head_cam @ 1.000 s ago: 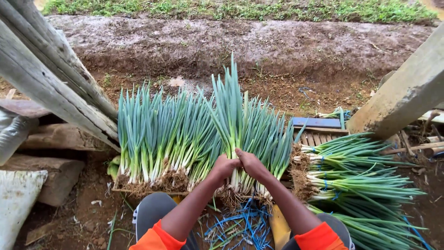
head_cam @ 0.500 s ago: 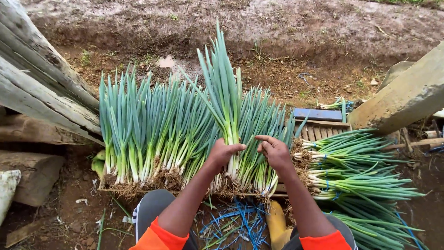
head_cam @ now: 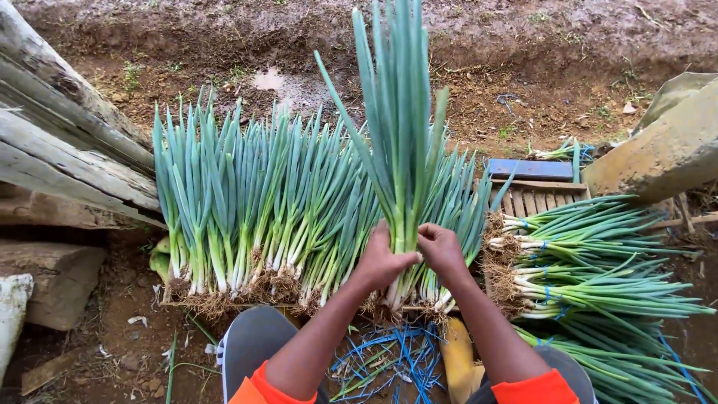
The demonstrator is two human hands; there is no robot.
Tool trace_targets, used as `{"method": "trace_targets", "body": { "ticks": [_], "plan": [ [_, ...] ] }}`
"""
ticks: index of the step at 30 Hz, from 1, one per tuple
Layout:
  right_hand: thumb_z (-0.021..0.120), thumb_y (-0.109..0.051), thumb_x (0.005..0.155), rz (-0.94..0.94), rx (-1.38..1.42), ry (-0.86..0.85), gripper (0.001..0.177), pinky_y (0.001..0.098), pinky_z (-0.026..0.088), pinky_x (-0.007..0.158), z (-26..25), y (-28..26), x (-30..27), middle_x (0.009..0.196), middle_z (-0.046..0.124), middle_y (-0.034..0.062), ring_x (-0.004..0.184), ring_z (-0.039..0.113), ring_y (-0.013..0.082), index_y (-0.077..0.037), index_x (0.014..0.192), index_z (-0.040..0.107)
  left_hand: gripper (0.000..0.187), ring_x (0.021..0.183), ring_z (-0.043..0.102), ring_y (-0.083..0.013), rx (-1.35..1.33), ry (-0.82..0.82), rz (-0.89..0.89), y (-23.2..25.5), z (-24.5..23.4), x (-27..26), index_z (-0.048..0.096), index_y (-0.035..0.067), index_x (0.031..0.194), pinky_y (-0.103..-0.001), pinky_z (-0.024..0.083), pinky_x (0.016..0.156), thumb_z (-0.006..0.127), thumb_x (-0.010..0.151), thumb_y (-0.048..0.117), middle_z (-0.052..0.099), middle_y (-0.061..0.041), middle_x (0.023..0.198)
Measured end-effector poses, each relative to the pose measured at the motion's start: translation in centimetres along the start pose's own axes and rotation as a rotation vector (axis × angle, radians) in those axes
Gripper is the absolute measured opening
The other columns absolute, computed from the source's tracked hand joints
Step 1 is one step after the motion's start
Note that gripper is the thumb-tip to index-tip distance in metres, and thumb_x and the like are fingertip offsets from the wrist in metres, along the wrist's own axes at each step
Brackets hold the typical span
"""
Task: Bundling harvested green onions into bunches using blue plastic twine
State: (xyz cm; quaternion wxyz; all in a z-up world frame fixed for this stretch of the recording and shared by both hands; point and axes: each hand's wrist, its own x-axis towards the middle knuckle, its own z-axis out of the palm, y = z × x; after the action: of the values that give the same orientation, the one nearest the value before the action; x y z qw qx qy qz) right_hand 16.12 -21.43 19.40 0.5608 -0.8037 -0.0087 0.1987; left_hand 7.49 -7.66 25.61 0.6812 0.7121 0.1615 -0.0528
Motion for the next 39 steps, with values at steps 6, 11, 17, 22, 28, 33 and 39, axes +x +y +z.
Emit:
{"method": "trace_targets", "body": {
  "ticks": [6, 11, 17, 22, 28, 33, 39],
  "plan": [
    [0.072, -0.012, 0.086, 0.137, 0.118, -0.048, 0.007, 0.0212, 0.036, 0.037, 0.4, -0.2, -1.4, 0.061, 0.067, 0.0060, 0.041, 0.044, 0.0102, -0.012, 0.082, 0.078, 0.068, 0.150, 0.016, -0.0471, 0.371, 0.013, 0.291, 1.9, 0.4, -2.8, 0.057, -0.009, 0.122, -0.061, -0.020, 0.117, 0.071, 0.065, 0.024, 0.040, -0.031, 0.148],
    [0.068, -0.016, 0.088, 0.172, 0.172, -0.062, 0.010, 0.0228, 0.036, 0.039, 0.0, -0.6, -2.4, 0.063, 0.066, 0.0061, 0.044, 0.046, 0.0119, -0.012, 0.083, 0.077, 0.051, 0.152, 0.007, -0.0445, 0.566, -0.011, 0.328, 1.9, 0.3, -3.1, 0.068, -0.005, 0.108, -0.066, -0.020, 0.116, 0.069, 0.064, 0.021, 0.029, -0.023, 0.158],
    [0.064, -0.020, 0.090, 0.202, 0.238, -0.090, 0.015, 0.0249, 0.035, 0.041, -0.1, -1.2, -2.8, 0.066, 0.066, 0.0061, 0.047, 0.048, 0.0138, -0.012, 0.085, 0.076, 0.058, 0.155, 0.012, -0.0373, 0.593, -0.107, 0.278, 0.8, 0.3, -3.0, 0.064, -0.002, 0.120, -0.058, -0.018, 0.121, 0.066, 0.068, 0.022, 0.040, -0.019, 0.154],
    [0.061, -0.023, 0.092, 0.239, 0.302, -0.104, 0.018, 0.0265, 0.035, 0.042, -0.2, -1.3, -3.3, 0.068, 0.065, 0.0062, 0.050, 0.050, 0.0154, -0.012, 0.086, 0.074, 0.039, 0.132, 0.049, -0.0353, 0.570, -0.148, 0.434, -1.5, -0.5, -2.1, 0.066, 0.006, 0.092, -0.059, 0.008, 0.126, 0.074, 0.069, 0.036, 0.064, -0.012, 0.108],
    [0.057, -0.027, 0.094, 0.282, 0.371, -0.124, 0.023, 0.0286, 0.034, 0.044, 0.0, -2.6, -4.5, 0.071, 0.065, 0.0062, 0.053, 0.052, 0.0174, -0.013, 0.087, 0.073, 0.033, 0.121, 0.052, -0.0317, 0.473, -0.115, 0.399, 0.1, -0.1, -2.4, 0.059, 0.010, 0.082, -0.053, 0.019, 0.126, 0.077, 0.069, 0.035, 0.057, -0.008, 0.094],
    [0.054, -0.031, 0.096, 0.306, 0.432, -0.137, 0.027, 0.0303, 0.034, 0.046, -0.1, -3.6, -4.8, 0.073, 0.065, 0.0063, 0.055, 0.054, 0.0190, -0.013, 0.088, 0.072, 0.041, 0.116, 0.051, -0.0333, 0.294, -0.061, 0.380, -2.6, 0.9, -1.2, 0.058, 0.005, 0.099, -0.053, 0.030, 0.118, 0.074, 0.070, 0.028, 0.053, -0.011, 0.098],
    [0.050, -0.034, 0.098, 0.340, 0.506, -0.159, 0.031, 0.0323, 0.033, 0.047, -0.1, -4.9, -5.0, 0.076, 0.064, 0.0064, 0.058, 0.057, 0.0209, -0.013, 0.090, 0.071, 0.063, 0.124, 0.051, -0.0453, 0.268, 0.035, 0.327, -2.6, 1.5, -1.1, 0.055, -0.007, 0.127, -0.056, 0.037, 0.112, 0.072, 0.075, 0.025, 0.058, -0.027, 0.117]
  ]
}}
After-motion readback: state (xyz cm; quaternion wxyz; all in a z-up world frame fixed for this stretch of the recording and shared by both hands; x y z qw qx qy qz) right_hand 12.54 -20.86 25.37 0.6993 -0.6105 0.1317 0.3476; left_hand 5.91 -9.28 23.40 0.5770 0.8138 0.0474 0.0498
